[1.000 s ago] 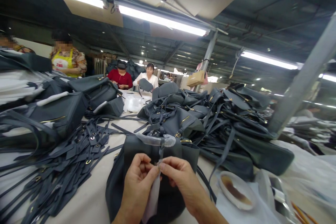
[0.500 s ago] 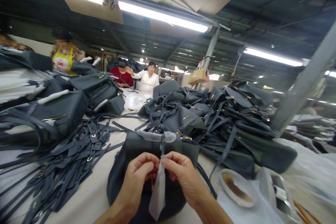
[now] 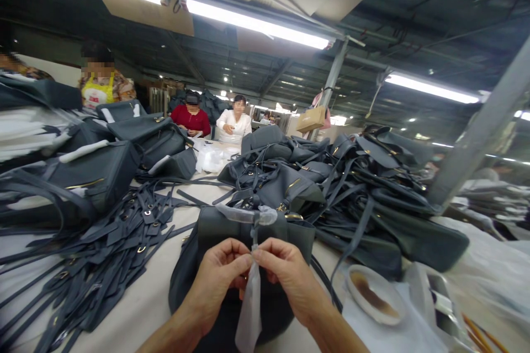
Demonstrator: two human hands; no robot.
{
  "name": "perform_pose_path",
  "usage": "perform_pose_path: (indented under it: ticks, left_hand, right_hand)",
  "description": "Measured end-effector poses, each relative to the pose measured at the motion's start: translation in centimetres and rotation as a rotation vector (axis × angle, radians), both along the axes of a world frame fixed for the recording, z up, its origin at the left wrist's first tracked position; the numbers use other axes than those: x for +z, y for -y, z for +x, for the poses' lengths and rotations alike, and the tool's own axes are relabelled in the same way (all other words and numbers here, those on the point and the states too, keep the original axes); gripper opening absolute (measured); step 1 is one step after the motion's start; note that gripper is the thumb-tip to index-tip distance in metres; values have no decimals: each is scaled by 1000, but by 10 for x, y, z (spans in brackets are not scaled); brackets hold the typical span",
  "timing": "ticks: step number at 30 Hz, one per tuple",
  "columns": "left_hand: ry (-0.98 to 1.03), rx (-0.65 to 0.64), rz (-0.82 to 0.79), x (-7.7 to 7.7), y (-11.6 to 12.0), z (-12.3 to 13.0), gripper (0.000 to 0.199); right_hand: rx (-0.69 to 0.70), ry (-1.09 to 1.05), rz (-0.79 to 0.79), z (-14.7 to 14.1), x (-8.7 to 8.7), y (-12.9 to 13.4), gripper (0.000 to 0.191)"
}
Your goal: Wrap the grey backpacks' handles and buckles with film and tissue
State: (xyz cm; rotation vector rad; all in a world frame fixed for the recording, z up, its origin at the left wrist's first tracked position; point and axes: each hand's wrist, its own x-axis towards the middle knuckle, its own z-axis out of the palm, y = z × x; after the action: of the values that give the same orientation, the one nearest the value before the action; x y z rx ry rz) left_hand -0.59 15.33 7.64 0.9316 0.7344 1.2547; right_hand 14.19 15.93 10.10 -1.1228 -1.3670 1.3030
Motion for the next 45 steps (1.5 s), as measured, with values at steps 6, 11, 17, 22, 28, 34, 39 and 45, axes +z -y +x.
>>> perform_pose_path:
  ticks: [6,11,17,22,28,34,39,45]
  left_hand:
    - [44,-173,-107,1,-6,-8,32]
    - [110,-248,-151,0,-10,-13,28]
    - [76,-215,-129,-2,-9,-12,34]
    - [92,-208,-129,-2,-9,-11,41]
    - [120,-231,-115,1,-7,-11,43]
    - [-6,-182,-66,1,-7,-10,36]
    - [-173,-142,-3,0,-7,-7,30]
    - [-460,10,137,0,-1,-1,15]
  right_hand:
    - [1,8,2,1,3,0,29]
    - [18,-1,-2,-1,3,0,31]
    - [32,15,4,-3,3,-1,33]
    - [22,61,17,-4,5,-1,33]
    - [19,63,30,-4,6,-1,34]
    - [-3,83,46,-4,2,0,33]
    - [-4,99,49,-3,0,1,29]
    - [45,100,31,-1,-2,0,32]
